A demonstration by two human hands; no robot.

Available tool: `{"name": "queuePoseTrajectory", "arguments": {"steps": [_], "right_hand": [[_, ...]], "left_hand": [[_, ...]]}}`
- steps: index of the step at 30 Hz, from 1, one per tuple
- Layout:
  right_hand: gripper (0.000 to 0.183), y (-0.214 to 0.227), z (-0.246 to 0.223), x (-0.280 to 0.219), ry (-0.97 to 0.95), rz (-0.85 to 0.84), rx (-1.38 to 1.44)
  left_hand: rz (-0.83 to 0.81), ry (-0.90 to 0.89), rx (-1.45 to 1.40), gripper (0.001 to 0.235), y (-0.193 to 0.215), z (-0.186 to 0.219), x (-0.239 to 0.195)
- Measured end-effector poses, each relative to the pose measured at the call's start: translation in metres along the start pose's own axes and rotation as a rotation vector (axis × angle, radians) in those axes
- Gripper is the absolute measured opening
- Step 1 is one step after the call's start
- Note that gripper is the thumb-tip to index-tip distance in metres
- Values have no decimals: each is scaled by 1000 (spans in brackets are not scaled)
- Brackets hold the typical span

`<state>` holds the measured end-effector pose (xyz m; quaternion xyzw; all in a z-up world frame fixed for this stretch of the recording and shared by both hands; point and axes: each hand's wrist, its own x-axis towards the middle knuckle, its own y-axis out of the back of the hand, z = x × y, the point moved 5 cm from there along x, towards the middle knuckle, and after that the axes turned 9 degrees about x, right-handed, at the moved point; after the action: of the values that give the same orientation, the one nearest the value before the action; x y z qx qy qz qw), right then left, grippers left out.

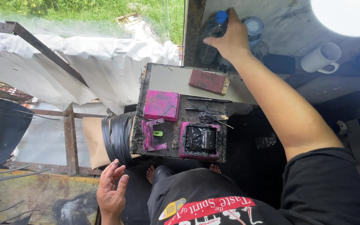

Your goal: Applying dye or edge paint to a small leather component using a manual applicator tool.

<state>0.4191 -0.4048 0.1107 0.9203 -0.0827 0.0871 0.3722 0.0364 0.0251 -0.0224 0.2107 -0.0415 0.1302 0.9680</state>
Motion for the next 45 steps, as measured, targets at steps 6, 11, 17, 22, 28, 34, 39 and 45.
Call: {"name": "queuePoseTrajectory", "arguments": {"steps": [6, 11, 17, 22, 28, 34, 39, 45], "right_hand": [[42, 49, -35, -52, 198, 45, -13], [24, 57, -42, -147, 232, -492, -214], [35, 26, 7, -216, 97, -646, -396], [18, 26, 3, -223, 173, -510, -225], [8, 39, -14, -224, -70, -453, -114], [16, 50, -32, -230, 445, -273, 99], [10, 59, -29, -229, 439, -125, 77], [7, 60, 0, -225, 208, -98, 212]], "left_hand": [[-23, -79, -6, 53, -4, 10, 9], [-16, -130, -9, 50, -6, 20, 20], [-21, -192, -12, 50, -11, 38, 30], [-50, -217, -33, 50, -16, 50, 32], [-38, -248, -68, 48, -20, 58, 30], [-34, -278, -10, 43, -26, 74, 31], [57, -309, -46, 42, -32, 83, 33], [90, -394, 48, 41, -45, 107, 27]]}}
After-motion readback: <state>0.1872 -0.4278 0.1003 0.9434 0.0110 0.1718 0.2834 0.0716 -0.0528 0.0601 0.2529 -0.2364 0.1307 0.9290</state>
